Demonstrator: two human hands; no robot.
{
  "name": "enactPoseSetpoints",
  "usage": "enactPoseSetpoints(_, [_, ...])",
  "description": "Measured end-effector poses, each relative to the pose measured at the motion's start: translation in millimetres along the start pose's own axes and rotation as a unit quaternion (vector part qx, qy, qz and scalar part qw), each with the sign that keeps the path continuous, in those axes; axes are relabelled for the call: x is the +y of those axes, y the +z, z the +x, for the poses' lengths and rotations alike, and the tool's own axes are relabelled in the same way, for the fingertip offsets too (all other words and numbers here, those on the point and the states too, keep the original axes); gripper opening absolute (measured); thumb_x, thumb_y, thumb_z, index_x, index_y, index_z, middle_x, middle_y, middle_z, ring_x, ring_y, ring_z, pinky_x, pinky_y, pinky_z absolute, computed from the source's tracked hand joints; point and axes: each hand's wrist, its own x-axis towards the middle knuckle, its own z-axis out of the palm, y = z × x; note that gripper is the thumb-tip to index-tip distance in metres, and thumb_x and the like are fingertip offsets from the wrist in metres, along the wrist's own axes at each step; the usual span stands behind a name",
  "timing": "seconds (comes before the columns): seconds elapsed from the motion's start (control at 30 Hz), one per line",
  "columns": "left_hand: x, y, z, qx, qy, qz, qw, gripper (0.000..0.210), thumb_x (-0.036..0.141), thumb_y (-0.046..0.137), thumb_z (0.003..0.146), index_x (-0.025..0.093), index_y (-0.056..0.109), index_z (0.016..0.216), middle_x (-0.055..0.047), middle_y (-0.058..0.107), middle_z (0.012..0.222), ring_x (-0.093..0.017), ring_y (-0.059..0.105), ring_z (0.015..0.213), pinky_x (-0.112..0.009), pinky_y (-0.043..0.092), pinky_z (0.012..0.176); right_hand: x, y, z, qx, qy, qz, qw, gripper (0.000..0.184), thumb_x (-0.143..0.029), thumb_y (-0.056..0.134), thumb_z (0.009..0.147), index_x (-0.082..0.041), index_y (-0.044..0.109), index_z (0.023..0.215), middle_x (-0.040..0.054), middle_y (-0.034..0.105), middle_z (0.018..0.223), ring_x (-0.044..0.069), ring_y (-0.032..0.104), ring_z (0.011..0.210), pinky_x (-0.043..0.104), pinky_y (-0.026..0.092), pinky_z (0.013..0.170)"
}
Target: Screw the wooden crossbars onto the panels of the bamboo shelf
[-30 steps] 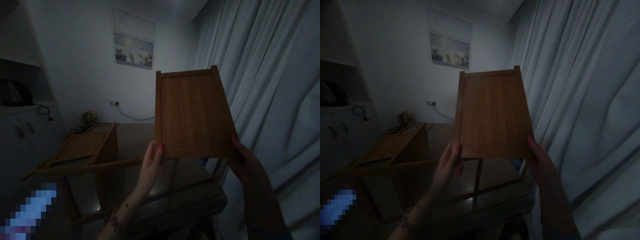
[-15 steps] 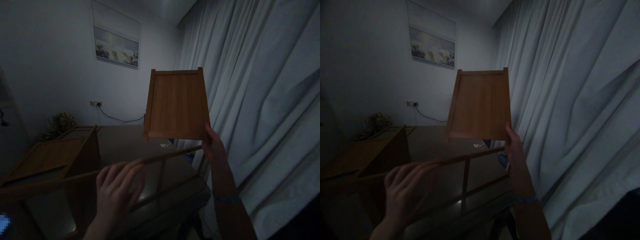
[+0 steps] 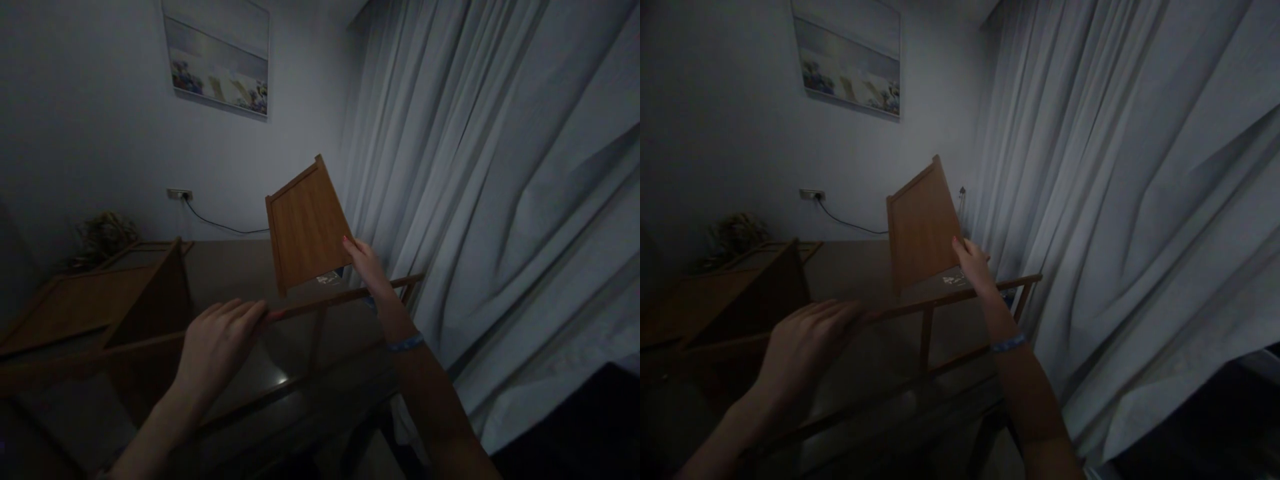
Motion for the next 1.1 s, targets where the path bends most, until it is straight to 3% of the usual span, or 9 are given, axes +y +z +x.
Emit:
enactPoseSetpoints(0.27, [-1,-1.7,-2,-0.022,0.007,0.025,0.999,0.037,0.039,0.041,0.099,0.021,0.061,0.074,-0.002,0.069,0.067,-0.020,0.062,0.063,-0.031,0.031,0.060,-23,26,12,-0.104,-0.004,-0.112,0.988,0.042,-0.041,0.035,0.098,-0.018,0.070,0.101,0.0054,0.072,0.097,0.026,0.061,0.102,0.041,0.026,0.098])
enactPoseSetpoints(0.53, [-2,0.8,-6,-0.005,0.007,0.034,0.999,0.028,0.038,0.050,0.095,0.021,0.061,0.076,-0.003,0.066,0.065,-0.019,0.057,0.061,-0.032,0.030,0.060,-29,57,21,-0.199,0.000,-0.209,0.957,0.043,-0.039,0.036,0.097,-0.016,0.071,0.091,0.0091,0.072,0.093,0.028,0.062,0.099,0.046,0.023,0.097])
enactPoseSetpoints(1.1, [1,0.7,-6,-0.001,-0.002,0.054,0.999,0.025,0.038,0.052,0.093,0.021,0.060,0.077,-0.002,0.064,0.065,-0.019,0.058,0.064,-0.033,0.031,0.060,-34,46,-6,-0.273,-0.026,-0.321,0.907,0.047,-0.035,0.029,0.097,-0.012,0.068,0.105,0.0194,0.068,0.116,0.034,0.059,0.114,0.051,0.023,0.099])
